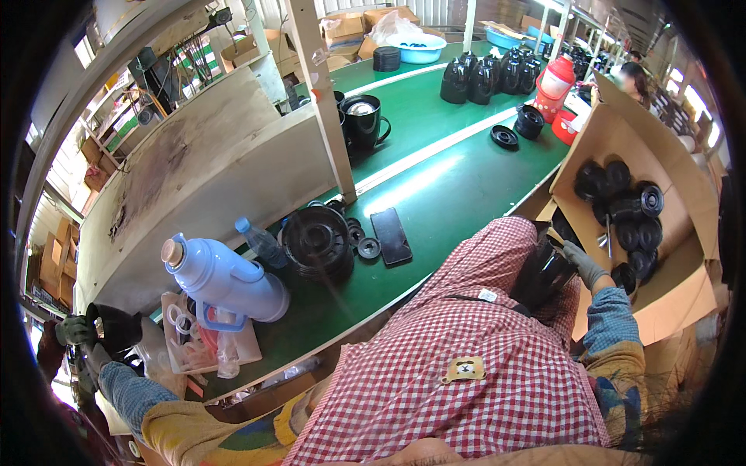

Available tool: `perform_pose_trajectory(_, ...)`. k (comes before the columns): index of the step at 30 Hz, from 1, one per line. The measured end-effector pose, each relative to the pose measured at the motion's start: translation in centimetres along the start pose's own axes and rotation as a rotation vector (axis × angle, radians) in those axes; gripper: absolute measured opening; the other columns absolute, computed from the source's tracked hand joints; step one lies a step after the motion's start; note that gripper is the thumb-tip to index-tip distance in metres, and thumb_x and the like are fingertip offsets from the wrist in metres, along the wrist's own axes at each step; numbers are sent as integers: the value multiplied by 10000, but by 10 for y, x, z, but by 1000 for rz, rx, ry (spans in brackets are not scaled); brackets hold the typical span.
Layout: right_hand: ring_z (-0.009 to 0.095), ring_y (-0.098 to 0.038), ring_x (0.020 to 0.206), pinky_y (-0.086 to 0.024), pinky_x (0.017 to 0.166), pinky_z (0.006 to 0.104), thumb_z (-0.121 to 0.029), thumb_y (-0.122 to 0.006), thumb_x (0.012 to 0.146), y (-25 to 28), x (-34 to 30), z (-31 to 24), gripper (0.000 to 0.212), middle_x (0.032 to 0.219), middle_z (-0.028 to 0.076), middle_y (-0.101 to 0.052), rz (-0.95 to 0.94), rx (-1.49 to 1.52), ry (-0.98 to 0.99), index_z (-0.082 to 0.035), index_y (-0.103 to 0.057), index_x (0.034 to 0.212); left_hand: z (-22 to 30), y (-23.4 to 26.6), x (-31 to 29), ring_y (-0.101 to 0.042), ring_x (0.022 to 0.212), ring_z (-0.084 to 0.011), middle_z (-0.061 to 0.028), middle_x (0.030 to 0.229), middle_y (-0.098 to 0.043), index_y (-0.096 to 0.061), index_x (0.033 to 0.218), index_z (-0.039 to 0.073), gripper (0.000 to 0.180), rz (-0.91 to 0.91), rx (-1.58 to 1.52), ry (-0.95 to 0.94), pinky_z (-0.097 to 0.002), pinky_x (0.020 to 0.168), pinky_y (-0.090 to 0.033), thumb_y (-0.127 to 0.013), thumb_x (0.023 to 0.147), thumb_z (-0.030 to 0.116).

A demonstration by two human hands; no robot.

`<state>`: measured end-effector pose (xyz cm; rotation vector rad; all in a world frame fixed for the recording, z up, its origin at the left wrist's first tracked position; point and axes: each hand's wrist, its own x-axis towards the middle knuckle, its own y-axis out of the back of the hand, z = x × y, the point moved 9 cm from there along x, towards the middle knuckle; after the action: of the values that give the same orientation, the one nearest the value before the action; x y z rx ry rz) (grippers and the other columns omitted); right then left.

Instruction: The person repeatedly picks up black kettle bodies and lids from a cardboard box, places the lids onto the bodies, and uses a metal tool to tighten or secure them. Completed units are placed on a green table. The process is repeated for multiple kettles.

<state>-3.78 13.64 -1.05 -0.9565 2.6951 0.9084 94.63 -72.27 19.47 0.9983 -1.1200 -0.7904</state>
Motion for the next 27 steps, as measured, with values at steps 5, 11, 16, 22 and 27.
perform_pose_trajectory(5, 139, -513, 1162, -389, 1037, 266, -254, -497, 1058, 10, 19, 30, 371, 1261, 19, -586, -61, -164, 253, -59, -573, 1364, 51, 16, -7, -586, 1232, -359, -199, 1291, -628, -623, 1267, 16, 417, 107, -47, -76, -460, 1055, -461, -666, 857, 80)
perform_pose_trajectory(11, 168, -541, 1060, -436, 975, 308, -304, -396, 1085, -6, 8, -2, 359, 1112, 72, -600, 8, -90, 178, -25, -604, 1175, 239, 166, -111, -577, 1236, -360, -197, 1296, -621, -613, 1276, 12, 446, 542, -485, -612, -461, 1061, -453, -683, 841, 73)
perform_pose_trajectory(16, 290, -473, 1387, -328, 1186, 341, -345, -338, 1110, 17, 15, 84, 541, 1478, 190, -517, 232, -29, 272, 27, -426, 1493, 468, 297, -354, -570, 1240, -362, -195, 1300, -615, -604, 1284, 8, 470, 579, -1011, -1465, -462, 1065, -448, -697, 827, 68)
perform_pose_trajectory(22, 354, -418, 1434, -294, 1210, 385, -265, -474, 1055, -5, -29, 27, 528, 1522, 234, -462, 363, -158, 254, -27, -416, 1523, 656, 249, -731, -564, 1237, -364, -193, 1293, -616, -598, 1269, 4, 490, -455, -1269, -2530, -477, 1076, -436, -733, 804, 78)
perform_pose_trajectory(27, 351, -429, 1419, -309, 1198, 387, -112, -550, 980, -5, -65, 5, 584, 1513, 226, -465, 424, -21, 351, -24, -391, 1535, 681, 158, -924, -475, 1345, -406, -175, 1456, -501, -576, 1173, 84, 686, -521, -922, -2883, -541, 1135, -378, -911, 617, 304)
